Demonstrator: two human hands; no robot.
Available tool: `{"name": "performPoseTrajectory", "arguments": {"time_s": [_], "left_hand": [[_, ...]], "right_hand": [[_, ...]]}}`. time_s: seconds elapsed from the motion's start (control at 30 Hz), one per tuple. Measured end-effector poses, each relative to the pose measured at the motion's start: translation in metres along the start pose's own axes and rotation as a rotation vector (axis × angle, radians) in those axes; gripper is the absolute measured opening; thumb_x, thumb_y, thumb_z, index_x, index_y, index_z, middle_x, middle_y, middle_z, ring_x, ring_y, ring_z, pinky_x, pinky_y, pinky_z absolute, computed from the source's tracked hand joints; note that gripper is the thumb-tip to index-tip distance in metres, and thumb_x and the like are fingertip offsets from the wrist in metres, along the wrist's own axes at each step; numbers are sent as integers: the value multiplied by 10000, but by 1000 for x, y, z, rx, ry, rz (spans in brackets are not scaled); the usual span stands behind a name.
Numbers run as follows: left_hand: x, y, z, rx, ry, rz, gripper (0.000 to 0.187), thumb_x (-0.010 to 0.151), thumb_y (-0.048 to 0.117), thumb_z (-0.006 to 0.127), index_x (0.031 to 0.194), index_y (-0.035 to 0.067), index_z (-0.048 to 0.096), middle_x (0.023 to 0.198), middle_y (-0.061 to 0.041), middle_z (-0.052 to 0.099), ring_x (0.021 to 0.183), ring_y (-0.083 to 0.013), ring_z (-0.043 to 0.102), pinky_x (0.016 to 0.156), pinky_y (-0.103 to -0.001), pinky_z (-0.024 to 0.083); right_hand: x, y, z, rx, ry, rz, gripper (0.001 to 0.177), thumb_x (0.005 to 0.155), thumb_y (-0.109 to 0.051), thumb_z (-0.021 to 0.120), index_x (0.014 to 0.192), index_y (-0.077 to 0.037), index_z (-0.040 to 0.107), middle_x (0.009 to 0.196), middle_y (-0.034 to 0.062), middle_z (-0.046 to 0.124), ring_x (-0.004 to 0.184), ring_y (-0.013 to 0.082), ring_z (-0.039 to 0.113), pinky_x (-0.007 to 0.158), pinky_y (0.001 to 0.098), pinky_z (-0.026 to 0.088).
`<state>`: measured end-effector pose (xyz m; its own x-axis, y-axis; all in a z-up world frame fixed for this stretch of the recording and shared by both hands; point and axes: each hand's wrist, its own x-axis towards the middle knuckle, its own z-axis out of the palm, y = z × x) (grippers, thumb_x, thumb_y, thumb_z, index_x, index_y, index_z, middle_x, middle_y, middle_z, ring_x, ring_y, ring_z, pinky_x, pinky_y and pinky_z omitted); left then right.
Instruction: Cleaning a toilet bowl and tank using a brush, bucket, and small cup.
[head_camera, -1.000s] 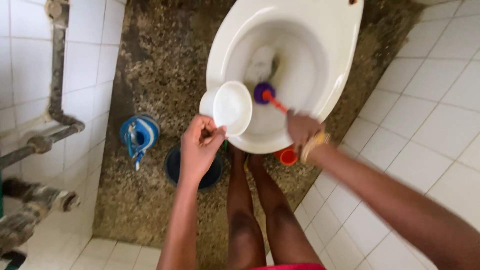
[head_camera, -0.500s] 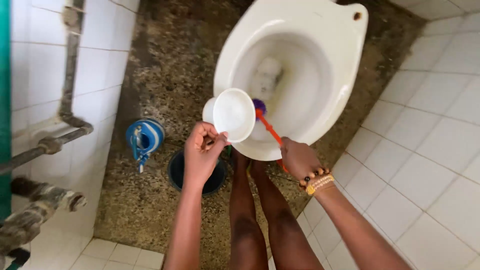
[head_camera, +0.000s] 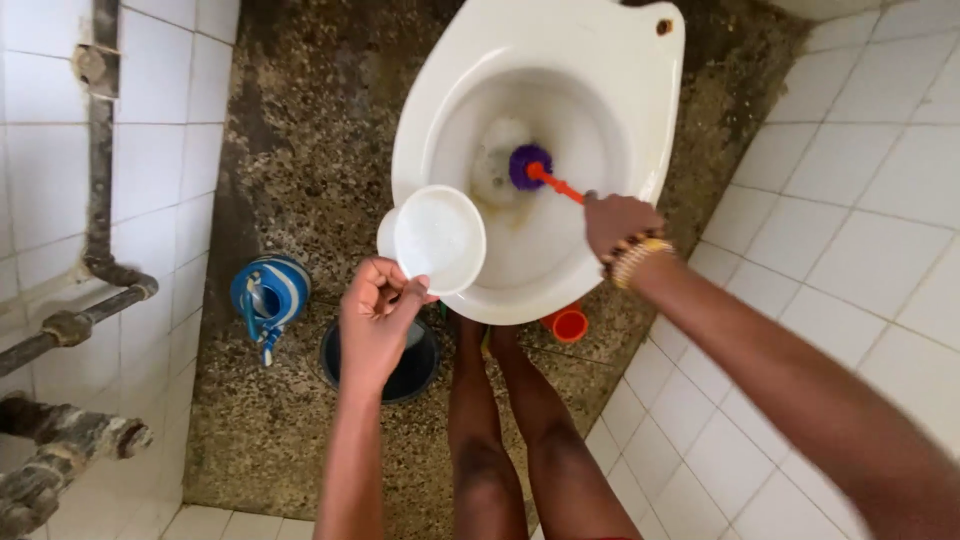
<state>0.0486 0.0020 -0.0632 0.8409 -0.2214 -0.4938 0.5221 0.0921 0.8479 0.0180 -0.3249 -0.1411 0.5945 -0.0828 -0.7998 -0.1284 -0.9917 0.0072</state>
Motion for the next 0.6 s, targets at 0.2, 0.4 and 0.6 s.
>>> {"name": "performPoseTrajectory", "arguments": {"time_s": [0.2, 0.4, 0.6], "left_hand": [[8, -2, 14, 313, -19, 28, 191, 934, -6, 714, 946, 44, 530, 826, 3, 599, 763, -62, 636, 687, -230, 597], [13, 2, 21, 390, -62, 75, 217, 943, 11, 732, 921, 38, 518, 783, 4, 563, 675, -29, 496, 569, -175, 424], [13, 9, 24, 427, -47, 119, 223, 931, 7, 723, 910, 34, 502, 741, -1, 536, 607, -23, 421, 541, -183, 377]], "right_hand": [[-122, -57, -1, 404, -170, 128, 498, 1105, -358, 260, 1192, 7, 587, 898, 271, 690, 846, 446, 676, 864, 547, 507], [-87, -21, -67, 45, -289, 65, 391, 932, -151, 521, 1317, -81, 536, 812, 157, 685, 732, 297, 700, 700, 456, 604], [-89, -70, -49, 191, -292, 115, 453, 1134, -249, 257, 1362, 100, 434, 757, 182, 632, 612, 278, 671, 630, 420, 616]]}}
